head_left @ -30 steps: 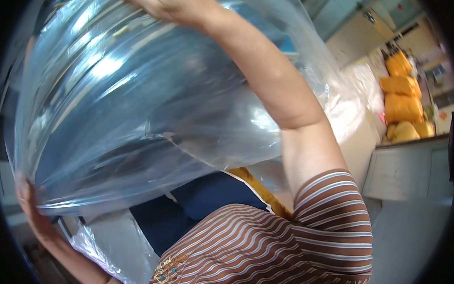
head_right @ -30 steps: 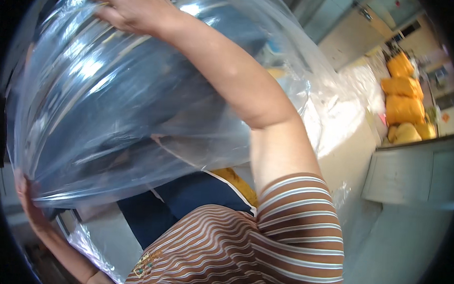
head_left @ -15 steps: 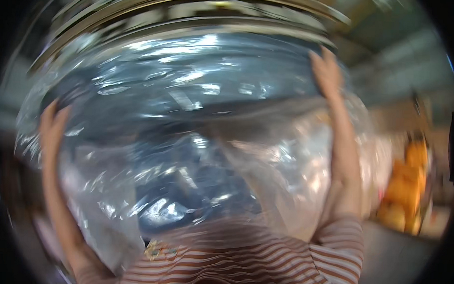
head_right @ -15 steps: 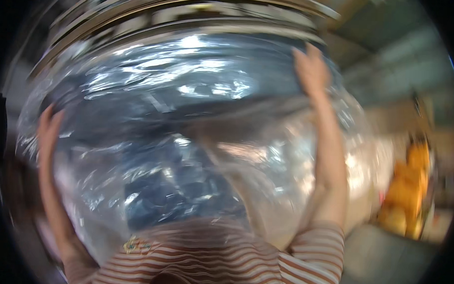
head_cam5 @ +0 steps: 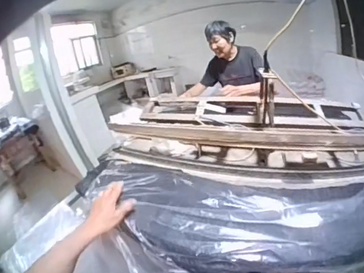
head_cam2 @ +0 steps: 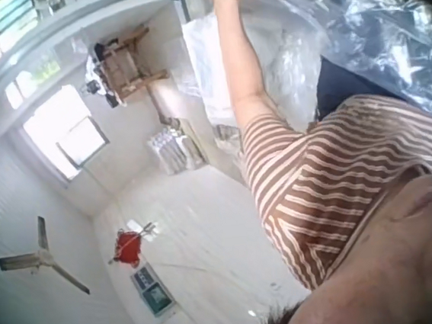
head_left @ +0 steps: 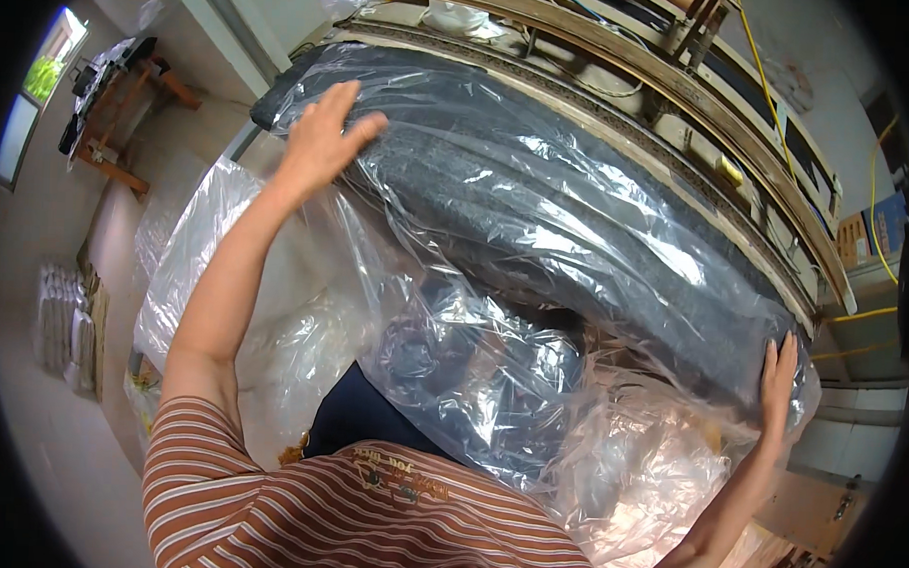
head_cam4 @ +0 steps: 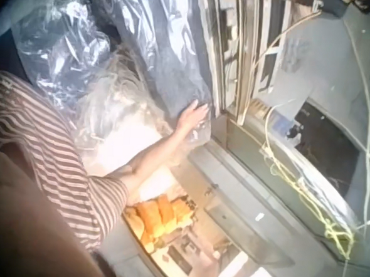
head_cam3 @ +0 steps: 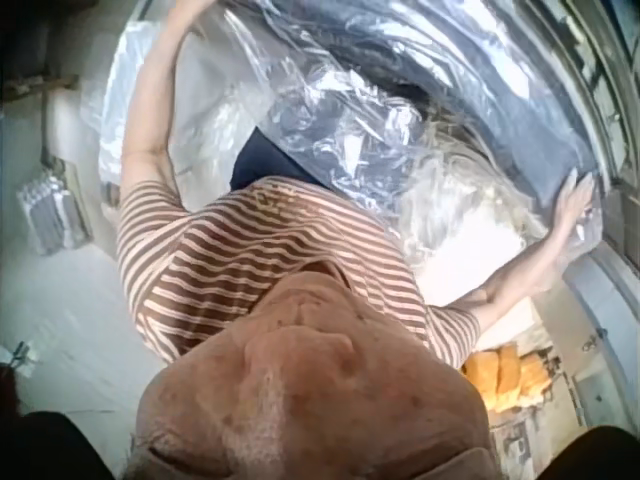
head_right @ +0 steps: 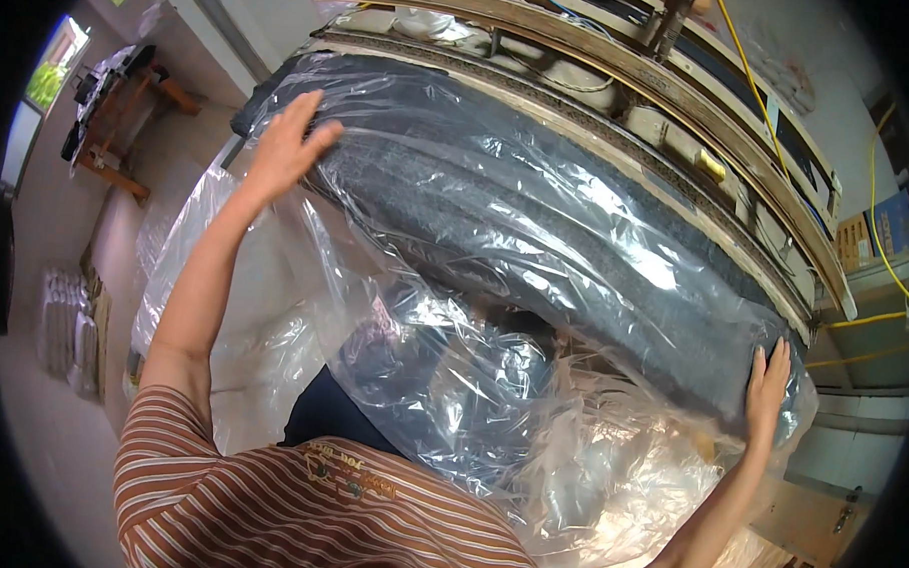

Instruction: The person wraps a large, curved, dark-colored furniture piece with a clear plastic sheet. They repeatedly pull the plastic over the object, smooth it down, and tuck the edges underneath to secure the covering. The task involves handling the plastic and the furniture by hand to ensure a tight fit.

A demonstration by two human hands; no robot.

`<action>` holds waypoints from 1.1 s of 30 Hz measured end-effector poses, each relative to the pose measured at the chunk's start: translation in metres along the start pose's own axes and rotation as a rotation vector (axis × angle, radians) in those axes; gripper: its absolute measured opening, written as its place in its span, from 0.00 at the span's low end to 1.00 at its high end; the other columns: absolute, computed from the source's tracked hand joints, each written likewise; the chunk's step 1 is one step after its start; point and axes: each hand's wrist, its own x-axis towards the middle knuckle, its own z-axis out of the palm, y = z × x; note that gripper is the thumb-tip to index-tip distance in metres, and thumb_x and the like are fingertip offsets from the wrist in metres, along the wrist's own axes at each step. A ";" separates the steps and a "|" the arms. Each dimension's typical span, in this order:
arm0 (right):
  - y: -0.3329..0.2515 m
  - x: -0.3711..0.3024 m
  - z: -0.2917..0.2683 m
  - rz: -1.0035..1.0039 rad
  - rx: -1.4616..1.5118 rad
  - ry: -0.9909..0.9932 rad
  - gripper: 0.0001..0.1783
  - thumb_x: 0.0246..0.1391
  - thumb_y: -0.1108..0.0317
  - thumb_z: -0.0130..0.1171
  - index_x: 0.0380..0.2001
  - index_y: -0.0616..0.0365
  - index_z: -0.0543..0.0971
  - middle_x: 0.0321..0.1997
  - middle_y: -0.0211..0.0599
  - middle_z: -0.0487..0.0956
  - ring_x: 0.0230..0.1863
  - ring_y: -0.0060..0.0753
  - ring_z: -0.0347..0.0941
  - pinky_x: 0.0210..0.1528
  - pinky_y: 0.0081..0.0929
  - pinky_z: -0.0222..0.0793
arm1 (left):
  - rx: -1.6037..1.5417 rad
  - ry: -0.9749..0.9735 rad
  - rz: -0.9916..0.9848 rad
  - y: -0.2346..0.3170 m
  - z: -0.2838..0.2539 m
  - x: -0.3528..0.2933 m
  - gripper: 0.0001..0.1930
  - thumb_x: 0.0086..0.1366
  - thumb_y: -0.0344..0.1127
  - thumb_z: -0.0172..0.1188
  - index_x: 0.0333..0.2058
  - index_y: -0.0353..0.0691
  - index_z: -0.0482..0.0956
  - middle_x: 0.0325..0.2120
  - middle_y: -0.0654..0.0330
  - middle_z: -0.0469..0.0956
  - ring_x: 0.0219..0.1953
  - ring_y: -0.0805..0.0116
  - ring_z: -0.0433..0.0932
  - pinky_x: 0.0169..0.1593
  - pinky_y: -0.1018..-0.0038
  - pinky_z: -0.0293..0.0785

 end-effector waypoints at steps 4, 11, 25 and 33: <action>-0.055 -0.038 -0.016 0.121 -0.203 -0.102 0.33 0.65 0.49 0.36 0.64 0.64 0.57 0.68 0.53 0.57 0.69 0.51 0.49 0.69 0.37 0.42 | 0.170 -0.065 -0.218 -0.038 -0.011 0.051 0.32 0.65 0.61 0.45 0.53 0.39 0.70 0.48 0.51 0.71 0.54 0.53 0.69 0.55 0.56 0.63; 0.058 0.029 0.016 0.324 -0.084 0.078 0.37 0.62 0.41 0.35 0.62 0.60 0.63 0.66 0.52 0.61 0.65 0.55 0.56 0.65 0.35 0.50 | 0.072 0.177 -0.081 -0.096 0.036 0.081 0.35 0.61 0.66 0.45 0.55 0.44 0.69 0.58 0.56 0.64 0.63 0.56 0.58 0.59 0.45 0.53; -0.132 0.034 -0.009 -0.087 0.237 -0.056 0.20 0.65 0.60 0.41 0.55 0.57 0.70 0.61 0.45 0.67 0.60 0.47 0.65 0.59 0.35 0.58 | 0.210 0.130 -0.168 -0.102 0.053 0.090 0.40 0.60 0.71 0.40 0.62 0.49 0.61 0.64 0.59 0.56 0.66 0.49 0.50 0.62 0.40 0.43; -0.127 0.005 0.030 -0.227 0.168 0.003 0.27 0.66 0.57 0.39 0.64 0.59 0.60 0.69 0.49 0.56 0.70 0.47 0.49 0.69 0.38 0.43 | 0.002 0.321 -0.406 -0.154 0.014 0.069 0.28 0.65 0.56 0.43 0.53 0.40 0.69 0.55 0.51 0.68 0.59 0.50 0.64 0.59 0.56 0.58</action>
